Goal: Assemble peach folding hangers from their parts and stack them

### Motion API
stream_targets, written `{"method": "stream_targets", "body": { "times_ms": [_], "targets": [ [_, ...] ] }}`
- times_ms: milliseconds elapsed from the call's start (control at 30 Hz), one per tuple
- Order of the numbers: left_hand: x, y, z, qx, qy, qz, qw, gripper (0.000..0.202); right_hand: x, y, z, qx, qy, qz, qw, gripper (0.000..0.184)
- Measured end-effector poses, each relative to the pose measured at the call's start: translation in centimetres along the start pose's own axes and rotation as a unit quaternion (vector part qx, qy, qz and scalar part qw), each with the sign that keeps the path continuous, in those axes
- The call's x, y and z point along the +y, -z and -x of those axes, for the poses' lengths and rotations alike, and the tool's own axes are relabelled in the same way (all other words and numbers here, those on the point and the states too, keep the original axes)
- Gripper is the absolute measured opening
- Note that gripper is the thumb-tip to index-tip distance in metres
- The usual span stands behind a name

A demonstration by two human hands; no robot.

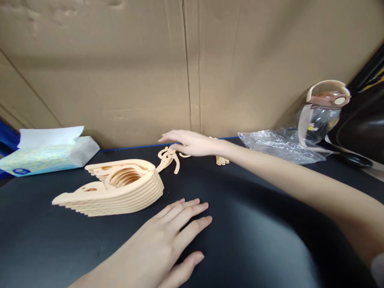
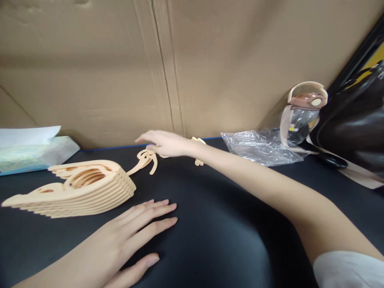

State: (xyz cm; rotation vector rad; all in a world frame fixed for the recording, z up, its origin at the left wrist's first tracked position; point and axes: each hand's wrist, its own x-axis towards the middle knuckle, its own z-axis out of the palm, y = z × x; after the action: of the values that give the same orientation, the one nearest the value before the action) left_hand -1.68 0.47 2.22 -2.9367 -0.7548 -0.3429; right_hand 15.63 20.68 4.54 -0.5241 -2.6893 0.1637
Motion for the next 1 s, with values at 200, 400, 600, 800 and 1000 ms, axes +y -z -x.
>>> {"method": "stream_targets", "body": {
  "times_ms": [200,400,600,800,1000],
  "targets": [
    [0.0,0.0,0.0,-0.005,0.01,0.014,1.0,0.048,2.0,3.3,2.7,-0.002,-0.068,0.065,0.996,0.017],
    [-0.1,-0.2,0.0,-0.003,0.02,0.049,0.999,0.049,1.2,1.9,4.4,-0.045,-0.089,0.098,0.99,0.022],
    [0.0,0.0,-0.1,-0.006,0.01,0.056,0.998,0.047,0.6,1.6,4.4,-0.069,-0.075,0.127,0.987,0.011],
    [0.0,0.1,-0.2,-0.019,0.011,0.05,0.999,0.047,-0.5,1.0,4.8,-0.075,-0.048,0.148,0.985,0.016],
    [0.0,0.0,-0.1,-0.017,0.01,0.058,0.998,0.044,-2.1,1.3,6.0,-0.083,-0.035,0.165,0.982,0.02]
  ]
}}
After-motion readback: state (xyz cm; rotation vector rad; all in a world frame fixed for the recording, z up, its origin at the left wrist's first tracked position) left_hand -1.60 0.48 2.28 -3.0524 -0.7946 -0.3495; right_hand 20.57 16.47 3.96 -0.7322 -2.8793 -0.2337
